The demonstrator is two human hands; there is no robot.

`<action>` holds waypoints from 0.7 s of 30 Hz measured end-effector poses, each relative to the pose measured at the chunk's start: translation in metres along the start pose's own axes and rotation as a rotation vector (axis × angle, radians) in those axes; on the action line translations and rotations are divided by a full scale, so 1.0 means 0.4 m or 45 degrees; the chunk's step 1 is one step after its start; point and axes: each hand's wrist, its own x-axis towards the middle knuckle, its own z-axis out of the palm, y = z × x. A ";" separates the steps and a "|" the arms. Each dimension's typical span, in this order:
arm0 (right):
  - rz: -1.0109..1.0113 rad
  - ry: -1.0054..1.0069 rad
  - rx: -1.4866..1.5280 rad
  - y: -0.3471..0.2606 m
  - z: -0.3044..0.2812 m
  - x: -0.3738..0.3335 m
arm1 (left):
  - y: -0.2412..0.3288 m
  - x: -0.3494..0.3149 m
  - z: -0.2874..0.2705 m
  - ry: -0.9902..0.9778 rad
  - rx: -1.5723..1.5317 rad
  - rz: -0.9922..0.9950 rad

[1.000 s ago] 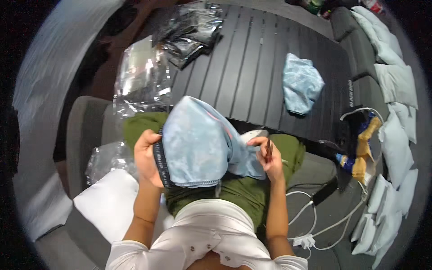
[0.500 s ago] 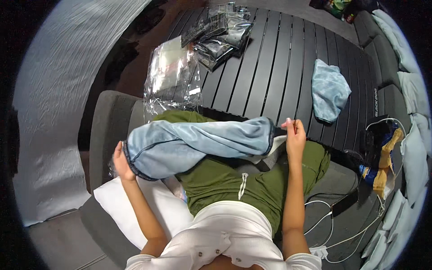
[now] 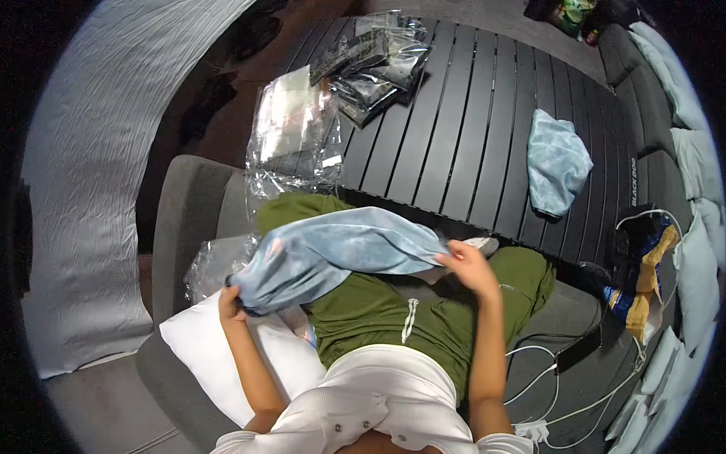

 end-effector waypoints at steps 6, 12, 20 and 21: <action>0.052 0.062 1.229 -0.094 -0.204 -0.045 | 0.066 0.016 -0.095 0.191 -0.261 0.084; 0.238 0.445 0.016 0.038 -0.149 0.083 | 0.008 0.096 -0.010 0.169 -0.181 -0.219; 0.235 0.352 -0.006 0.078 -0.002 0.022 | -0.017 0.113 0.009 0.090 -0.107 -0.207; 0.225 0.383 -0.031 0.057 0.010 0.022 | -0.021 0.116 -0.011 0.166 -0.102 -0.211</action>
